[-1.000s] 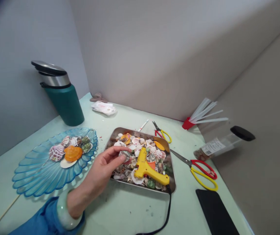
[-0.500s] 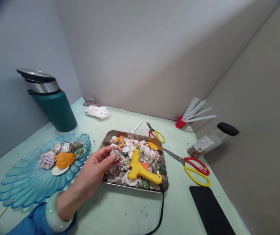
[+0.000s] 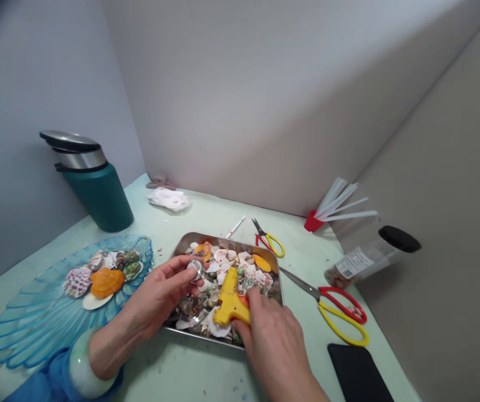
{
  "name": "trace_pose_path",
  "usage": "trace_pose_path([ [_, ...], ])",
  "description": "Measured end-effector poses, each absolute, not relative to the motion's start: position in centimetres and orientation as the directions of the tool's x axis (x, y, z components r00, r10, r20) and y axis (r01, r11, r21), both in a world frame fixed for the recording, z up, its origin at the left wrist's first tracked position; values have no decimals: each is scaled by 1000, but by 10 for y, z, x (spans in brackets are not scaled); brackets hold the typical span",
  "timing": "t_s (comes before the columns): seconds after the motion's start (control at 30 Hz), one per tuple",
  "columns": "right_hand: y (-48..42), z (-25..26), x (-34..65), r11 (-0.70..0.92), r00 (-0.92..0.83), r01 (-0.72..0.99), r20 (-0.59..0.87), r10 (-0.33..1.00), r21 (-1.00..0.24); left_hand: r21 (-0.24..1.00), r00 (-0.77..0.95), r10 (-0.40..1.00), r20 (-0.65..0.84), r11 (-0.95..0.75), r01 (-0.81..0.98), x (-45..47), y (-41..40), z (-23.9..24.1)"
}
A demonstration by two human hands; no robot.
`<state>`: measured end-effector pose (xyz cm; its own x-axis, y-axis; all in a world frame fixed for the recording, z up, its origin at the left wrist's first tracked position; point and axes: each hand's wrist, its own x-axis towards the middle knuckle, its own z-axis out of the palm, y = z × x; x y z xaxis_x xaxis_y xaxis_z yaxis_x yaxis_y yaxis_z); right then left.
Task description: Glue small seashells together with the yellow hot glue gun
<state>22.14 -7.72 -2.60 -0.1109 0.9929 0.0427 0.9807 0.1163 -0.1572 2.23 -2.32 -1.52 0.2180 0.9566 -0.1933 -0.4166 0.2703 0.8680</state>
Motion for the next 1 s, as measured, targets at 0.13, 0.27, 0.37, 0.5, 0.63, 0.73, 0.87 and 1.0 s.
trace_pose_path([
  [0.13,-76,-29,234,125,-112,818,58,992,-561,887,211,951,-225,289,-359,22,-22,-19],
  [0.27,-74,-26,240,-47,3,271,-48,999,-962,897,179,945,-275,319,-305,22,-22,-24],
  [0.37,-77,-29,236,-101,-37,-17,-100,994,-995,894,202,938,-282,333,-300,21,-20,-25],
  [0.5,-81,-31,229,-173,7,40,-172,985,-984,889,210,930,-301,354,-291,20,-18,-27],
  [0.63,-81,-26,224,-152,-50,136,-160,986,-979,888,183,928,-325,366,-278,20,-18,-26],
  [0.73,-80,-22,222,-142,-44,182,-153,987,-973,896,165,935,-314,350,-275,21,-18,-27],
  [0.87,-80,-20,225,-102,-62,218,-118,991,-971,908,142,948,-286,315,-276,23,-18,-28],
  [1.0,-81,-20,226,-78,-95,223,-102,990,-972,905,126,945,-300,324,-275,24,-18,-28],
])
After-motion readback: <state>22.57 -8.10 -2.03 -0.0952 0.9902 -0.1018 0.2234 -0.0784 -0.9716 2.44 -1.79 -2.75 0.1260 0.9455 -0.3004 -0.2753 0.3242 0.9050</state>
